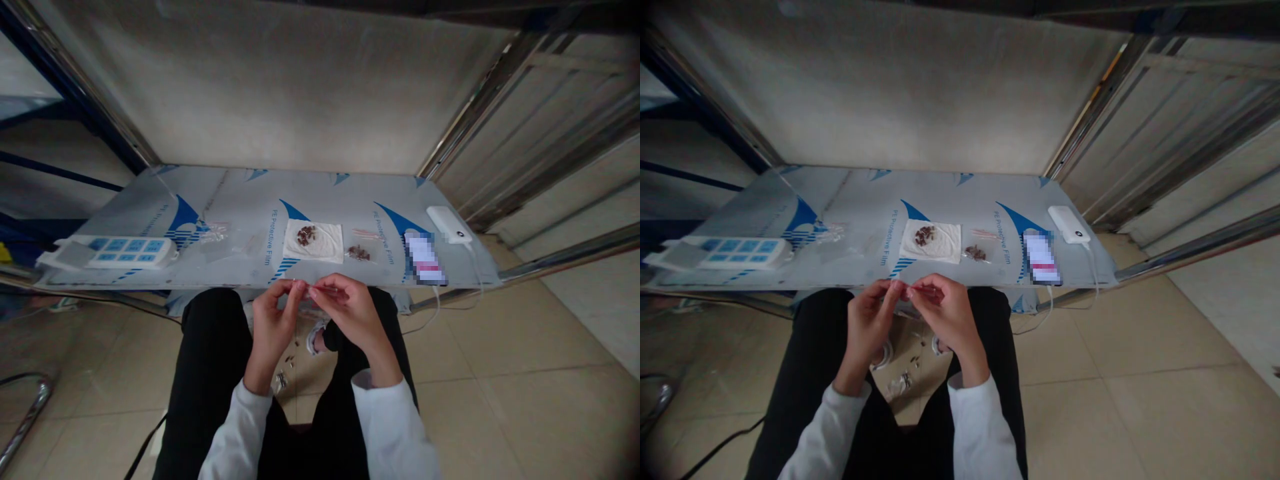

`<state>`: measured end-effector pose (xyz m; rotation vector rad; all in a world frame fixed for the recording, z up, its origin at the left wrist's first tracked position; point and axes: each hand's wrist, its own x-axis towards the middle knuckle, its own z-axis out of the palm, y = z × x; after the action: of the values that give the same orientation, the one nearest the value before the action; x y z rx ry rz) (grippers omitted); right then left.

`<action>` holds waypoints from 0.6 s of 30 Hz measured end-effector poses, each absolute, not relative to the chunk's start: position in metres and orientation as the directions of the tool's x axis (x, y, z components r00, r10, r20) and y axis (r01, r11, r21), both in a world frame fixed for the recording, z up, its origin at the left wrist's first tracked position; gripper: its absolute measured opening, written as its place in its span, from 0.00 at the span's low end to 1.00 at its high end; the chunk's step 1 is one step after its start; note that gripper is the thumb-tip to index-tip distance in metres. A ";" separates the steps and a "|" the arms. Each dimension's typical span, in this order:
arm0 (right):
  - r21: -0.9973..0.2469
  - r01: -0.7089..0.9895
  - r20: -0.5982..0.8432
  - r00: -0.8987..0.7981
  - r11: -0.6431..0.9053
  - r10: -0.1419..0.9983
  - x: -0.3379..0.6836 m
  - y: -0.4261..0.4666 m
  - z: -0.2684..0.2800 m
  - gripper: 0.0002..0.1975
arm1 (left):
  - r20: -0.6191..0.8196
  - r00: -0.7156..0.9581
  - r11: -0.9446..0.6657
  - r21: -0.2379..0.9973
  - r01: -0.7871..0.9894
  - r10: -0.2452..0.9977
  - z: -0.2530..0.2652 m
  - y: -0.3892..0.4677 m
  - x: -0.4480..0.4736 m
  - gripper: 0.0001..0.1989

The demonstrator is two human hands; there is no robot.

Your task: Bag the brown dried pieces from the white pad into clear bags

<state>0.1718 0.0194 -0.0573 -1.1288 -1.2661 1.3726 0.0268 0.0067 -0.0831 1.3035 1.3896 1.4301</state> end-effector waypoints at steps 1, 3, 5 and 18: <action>-0.998 -0.033 -0.039 -0.172 -0.045 0.984 0.174 0.023 -0.055 0.09 | 0.161 -0.187 -0.142 0.983 0.113 0.969 -0.082 0.008 0.028 0.09; -0.998 -0.029 -0.048 -0.223 -0.056 0.974 0.179 0.033 -0.050 0.09 | 0.157 -0.142 -0.148 0.986 0.074 0.977 -0.077 0.013 0.031 0.08; -0.998 -0.020 -0.050 -0.260 -0.057 0.964 0.182 0.042 -0.045 0.10 | 0.157 -0.135 -0.152 0.987 0.046 0.978 -0.070 0.019 0.035 0.08; -0.967 0.254 0.040 0.261 -0.028 0.965 0.271 0.153 -0.087 0.15 | 0.182 -0.375 0.202 0.595 0.778 0.909 -0.112 0.116 -0.074 0.21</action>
<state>0.2708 0.1533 -0.0872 -1.5043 -1.1890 0.8700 -0.0741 0.1158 -0.1125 1.6181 2.2636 0.9208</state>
